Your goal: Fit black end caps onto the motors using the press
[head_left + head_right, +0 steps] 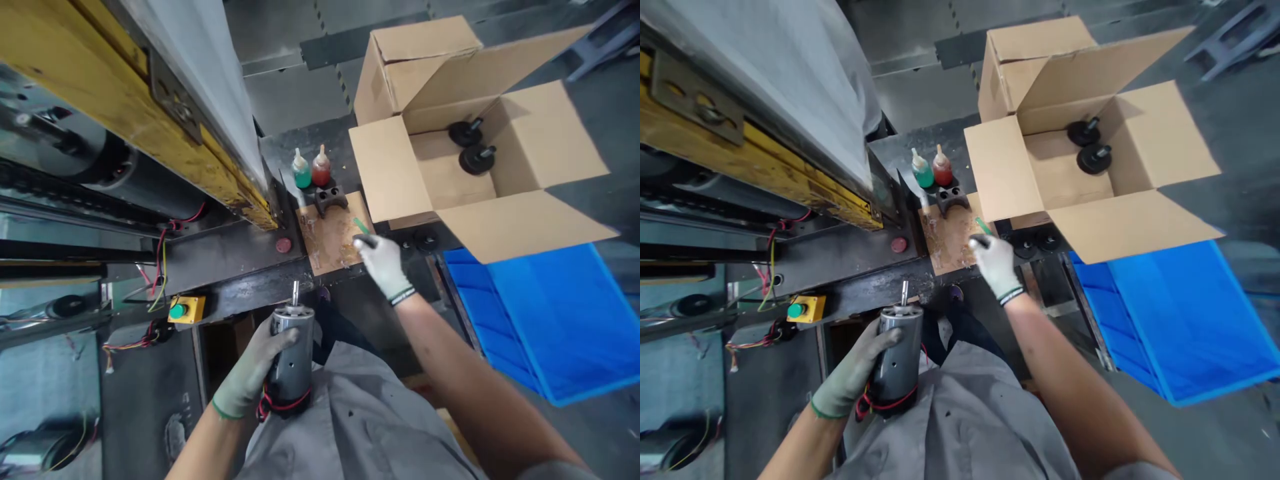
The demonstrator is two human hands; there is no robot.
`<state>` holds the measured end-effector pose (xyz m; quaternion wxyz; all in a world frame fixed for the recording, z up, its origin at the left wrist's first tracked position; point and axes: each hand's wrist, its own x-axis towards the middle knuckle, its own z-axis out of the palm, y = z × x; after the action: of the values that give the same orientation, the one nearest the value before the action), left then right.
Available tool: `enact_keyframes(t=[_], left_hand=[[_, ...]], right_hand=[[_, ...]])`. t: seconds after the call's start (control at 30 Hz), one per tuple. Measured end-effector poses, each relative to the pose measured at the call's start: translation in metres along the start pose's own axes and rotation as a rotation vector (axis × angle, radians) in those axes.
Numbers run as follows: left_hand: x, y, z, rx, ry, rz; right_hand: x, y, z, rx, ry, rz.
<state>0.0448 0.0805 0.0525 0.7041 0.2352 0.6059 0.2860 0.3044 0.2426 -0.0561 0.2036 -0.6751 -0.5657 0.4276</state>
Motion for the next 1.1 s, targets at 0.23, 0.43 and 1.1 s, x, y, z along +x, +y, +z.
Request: enact_keyframes(t=[0.23,0.43,1.1], left_hand=[[-0.001,-0.016,-0.009,0.05,0.104,-0.069],[-0.005,-0.037,-0.018,0.012,0.136,-0.149],[0.016,-0.036,-0.015,0.015,0.125,-0.188]], right_hand=[[0.099,0.057,0.001,-0.63,0.016,0.127],[0.115,0.046,-0.004,-0.626,-0.062,0.106],[0.047,0.056,0.006,-0.452,-0.092,-0.026]])
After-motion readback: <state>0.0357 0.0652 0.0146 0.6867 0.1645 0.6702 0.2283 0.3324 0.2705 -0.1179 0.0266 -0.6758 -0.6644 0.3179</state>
